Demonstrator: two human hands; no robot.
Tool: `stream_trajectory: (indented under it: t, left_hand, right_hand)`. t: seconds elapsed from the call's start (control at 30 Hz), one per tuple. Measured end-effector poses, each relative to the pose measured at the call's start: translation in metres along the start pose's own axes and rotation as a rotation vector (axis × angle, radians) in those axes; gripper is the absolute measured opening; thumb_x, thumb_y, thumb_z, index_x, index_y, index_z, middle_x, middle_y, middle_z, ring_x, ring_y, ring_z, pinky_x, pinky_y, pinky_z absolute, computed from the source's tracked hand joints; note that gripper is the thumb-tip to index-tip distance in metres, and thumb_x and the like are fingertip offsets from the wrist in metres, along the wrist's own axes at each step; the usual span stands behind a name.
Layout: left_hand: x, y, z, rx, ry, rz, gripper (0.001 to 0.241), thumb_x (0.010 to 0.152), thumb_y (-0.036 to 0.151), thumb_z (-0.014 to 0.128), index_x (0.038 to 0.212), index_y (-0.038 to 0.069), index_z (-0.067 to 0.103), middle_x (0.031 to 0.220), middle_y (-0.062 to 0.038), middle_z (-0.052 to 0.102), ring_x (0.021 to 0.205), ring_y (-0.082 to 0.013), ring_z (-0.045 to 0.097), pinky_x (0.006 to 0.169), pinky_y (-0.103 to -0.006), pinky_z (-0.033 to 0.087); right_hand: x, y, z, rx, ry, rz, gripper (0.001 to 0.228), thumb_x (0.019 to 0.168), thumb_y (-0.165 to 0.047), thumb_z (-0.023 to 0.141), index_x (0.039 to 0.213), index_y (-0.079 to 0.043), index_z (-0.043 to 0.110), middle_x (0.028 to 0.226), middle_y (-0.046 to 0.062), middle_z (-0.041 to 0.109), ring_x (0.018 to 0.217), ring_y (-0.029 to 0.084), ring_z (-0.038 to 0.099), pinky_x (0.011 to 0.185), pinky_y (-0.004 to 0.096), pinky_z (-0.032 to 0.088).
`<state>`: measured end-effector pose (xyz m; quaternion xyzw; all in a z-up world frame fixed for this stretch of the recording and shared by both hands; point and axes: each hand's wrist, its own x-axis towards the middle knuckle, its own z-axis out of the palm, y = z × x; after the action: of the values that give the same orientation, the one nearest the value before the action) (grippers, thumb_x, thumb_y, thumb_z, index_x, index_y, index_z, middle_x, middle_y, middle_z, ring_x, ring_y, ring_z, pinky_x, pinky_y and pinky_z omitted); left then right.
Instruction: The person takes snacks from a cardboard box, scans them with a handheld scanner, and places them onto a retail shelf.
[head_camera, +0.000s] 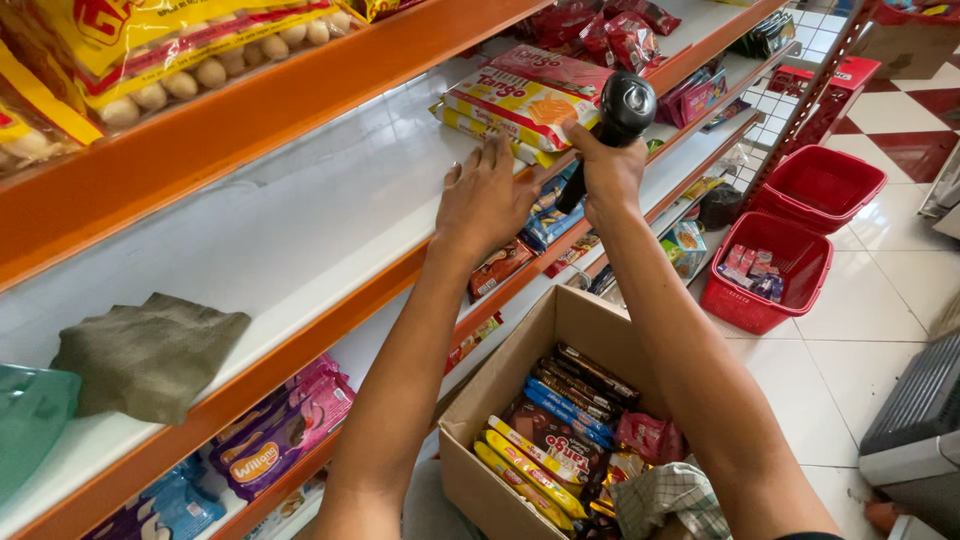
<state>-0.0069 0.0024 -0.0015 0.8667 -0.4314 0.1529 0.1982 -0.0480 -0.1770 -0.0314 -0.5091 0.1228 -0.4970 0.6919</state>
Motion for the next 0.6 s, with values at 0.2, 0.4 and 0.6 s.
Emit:
stream_trajectory:
  t: [0.2, 0.4, 0.6]
  left_hand:
    - [-0.001, 0.004, -0.003, 0.04, -0.015, -0.017, 0.085, 0.092, 0.049, 0.066, 0.152, -0.001, 0.033, 0.156, -0.022, 0.039, 0.144, -0.0402, 0.038, 0.115, -0.0604, 0.03]
    - [-0.004, 0.006, -0.003, 0.041, 0.01, 0.013, 0.086, 0.087, 0.047, 0.071, 0.15, 0.001, 0.036, 0.153, -0.017, 0.044, 0.14, -0.0401, 0.042, 0.113, -0.0608, 0.032]
    - [-0.023, 0.014, 0.003, 0.092, 0.226, 0.155, 0.057, 0.092, 0.034, 0.067, 0.138, 0.002, 0.058, 0.134, -0.012, 0.065, 0.124, -0.0279, 0.06, 0.116, -0.0635, 0.03]
  right_hand:
    - [-0.005, -0.001, 0.005, 0.004, -0.034, -0.031, 0.022, 0.079, -0.009, 0.089, 0.085, -0.005, 0.069, 0.079, 0.002, 0.069, 0.068, 0.012, 0.062, 0.064, 0.029, 0.052]
    - [-0.007, 0.0, 0.008, -0.102, -0.014, -0.051, 0.025, 0.079, -0.015, 0.092, 0.088, -0.006, 0.07, 0.079, 0.0, 0.07, 0.067, 0.01, 0.062, 0.063, 0.028, 0.052]
    - [-0.027, 0.012, -0.012, 0.162, 0.053, 0.026, 0.023, 0.09, -0.017, 0.084, 0.098, -0.004, 0.066, 0.076, 0.002, 0.06, 0.063, 0.012, 0.056, 0.059, 0.029, 0.047]
